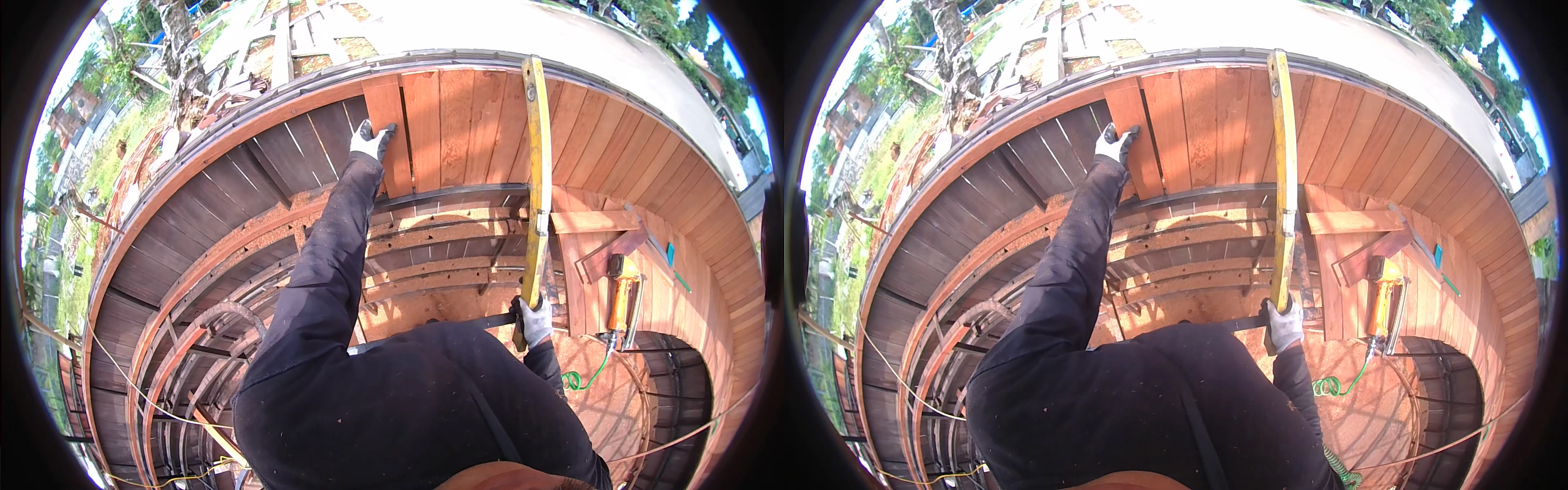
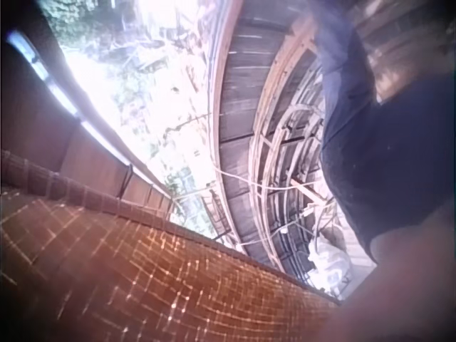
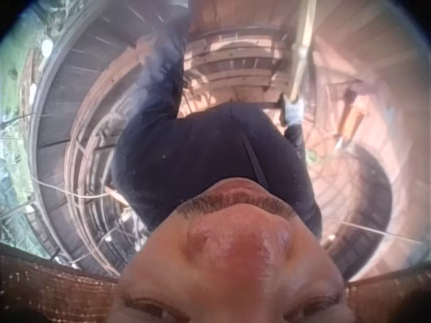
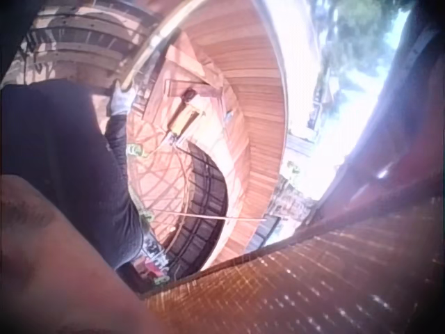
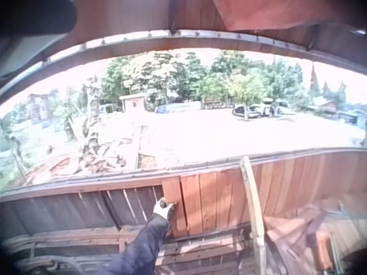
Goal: The person installs wooden planks on a curved wooden structure. They use a nail gun to secure the planks and a spirit level to check alignment, repeating the process for multiple planks.
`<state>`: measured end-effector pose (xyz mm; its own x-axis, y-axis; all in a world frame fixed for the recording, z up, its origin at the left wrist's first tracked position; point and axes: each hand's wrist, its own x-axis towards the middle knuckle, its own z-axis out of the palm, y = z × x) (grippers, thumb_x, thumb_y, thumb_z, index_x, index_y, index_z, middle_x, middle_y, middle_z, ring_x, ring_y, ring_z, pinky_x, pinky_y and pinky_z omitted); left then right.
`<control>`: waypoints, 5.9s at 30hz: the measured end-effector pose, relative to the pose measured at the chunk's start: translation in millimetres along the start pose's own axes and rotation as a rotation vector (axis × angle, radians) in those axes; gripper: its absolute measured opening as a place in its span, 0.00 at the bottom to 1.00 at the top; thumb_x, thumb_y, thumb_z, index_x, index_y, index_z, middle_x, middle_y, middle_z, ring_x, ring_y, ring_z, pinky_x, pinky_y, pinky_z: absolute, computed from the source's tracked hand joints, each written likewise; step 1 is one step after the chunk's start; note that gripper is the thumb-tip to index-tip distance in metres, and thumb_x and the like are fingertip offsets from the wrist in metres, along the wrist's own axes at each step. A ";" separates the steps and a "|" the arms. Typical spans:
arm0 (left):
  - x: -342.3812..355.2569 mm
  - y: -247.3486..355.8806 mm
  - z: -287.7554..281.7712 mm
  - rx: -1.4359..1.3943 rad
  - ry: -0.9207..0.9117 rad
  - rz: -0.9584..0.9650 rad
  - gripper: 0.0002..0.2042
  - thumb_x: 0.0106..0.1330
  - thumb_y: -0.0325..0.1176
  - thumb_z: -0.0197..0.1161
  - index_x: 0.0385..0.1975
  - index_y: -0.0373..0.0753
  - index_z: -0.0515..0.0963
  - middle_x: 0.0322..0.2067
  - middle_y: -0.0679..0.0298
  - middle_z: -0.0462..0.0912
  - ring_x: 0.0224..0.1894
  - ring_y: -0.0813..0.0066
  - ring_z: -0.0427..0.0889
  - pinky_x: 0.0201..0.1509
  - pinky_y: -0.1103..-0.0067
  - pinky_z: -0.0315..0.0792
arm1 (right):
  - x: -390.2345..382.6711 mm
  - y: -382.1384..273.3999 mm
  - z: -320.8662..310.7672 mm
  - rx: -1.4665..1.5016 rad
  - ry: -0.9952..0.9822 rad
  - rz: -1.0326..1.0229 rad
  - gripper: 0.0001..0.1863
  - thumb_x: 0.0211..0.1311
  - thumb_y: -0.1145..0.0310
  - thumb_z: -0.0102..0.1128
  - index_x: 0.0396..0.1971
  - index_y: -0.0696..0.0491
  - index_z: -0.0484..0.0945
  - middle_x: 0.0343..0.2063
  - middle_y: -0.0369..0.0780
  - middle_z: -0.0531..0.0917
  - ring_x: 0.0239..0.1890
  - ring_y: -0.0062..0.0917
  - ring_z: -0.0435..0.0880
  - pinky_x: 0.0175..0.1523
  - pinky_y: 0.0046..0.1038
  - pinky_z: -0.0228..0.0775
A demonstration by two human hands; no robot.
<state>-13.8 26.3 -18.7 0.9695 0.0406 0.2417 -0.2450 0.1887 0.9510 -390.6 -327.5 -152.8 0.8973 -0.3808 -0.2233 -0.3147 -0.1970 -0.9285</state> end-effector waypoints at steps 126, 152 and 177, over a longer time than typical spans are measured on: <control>-665.9 -183.1 -139.1 1.107 0.481 -1.448 0.37 0.53 0.43 0.67 0.64 0.42 0.63 0.60 0.52 0.68 0.60 0.55 0.70 0.63 0.64 0.66 | -0.5 -33.5 -17.6 -0.028 -0.455 0.214 0.15 0.69 0.56 0.54 0.45 0.51 0.72 0.39 0.39 0.78 0.41 0.27 0.80 0.49 0.30 0.76; -737.9 52.5 -355.1 1.453 1.195 -1.048 0.39 0.45 0.46 0.74 0.61 0.46 0.67 0.56 0.55 0.74 0.59 0.57 0.72 0.64 0.63 0.64 | 24.0 0.4 -37.9 -0.078 -0.408 0.211 0.17 0.69 0.50 0.50 0.45 0.49 0.71 0.37 0.35 0.72 0.41 0.24 0.73 0.49 0.27 0.69; -749.7 -113.9 -228.6 0.594 1.455 -0.996 0.33 0.42 0.40 0.77 0.50 0.37 0.73 0.45 0.55 0.82 0.48 0.60 0.81 0.53 0.70 0.73 | 31.0 -23.2 -23.4 -0.084 -0.358 0.013 0.13 0.66 0.59 0.55 0.43 0.52 0.72 0.34 0.37 0.73 0.35 0.25 0.75 0.43 0.27 0.71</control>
<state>-711.1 198.6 -352.4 -0.0962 0.9083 -0.4071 0.6878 0.3563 0.6324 -362.7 -355.9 -131.2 0.9397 -0.0466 -0.3387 -0.3381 -0.2729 -0.9007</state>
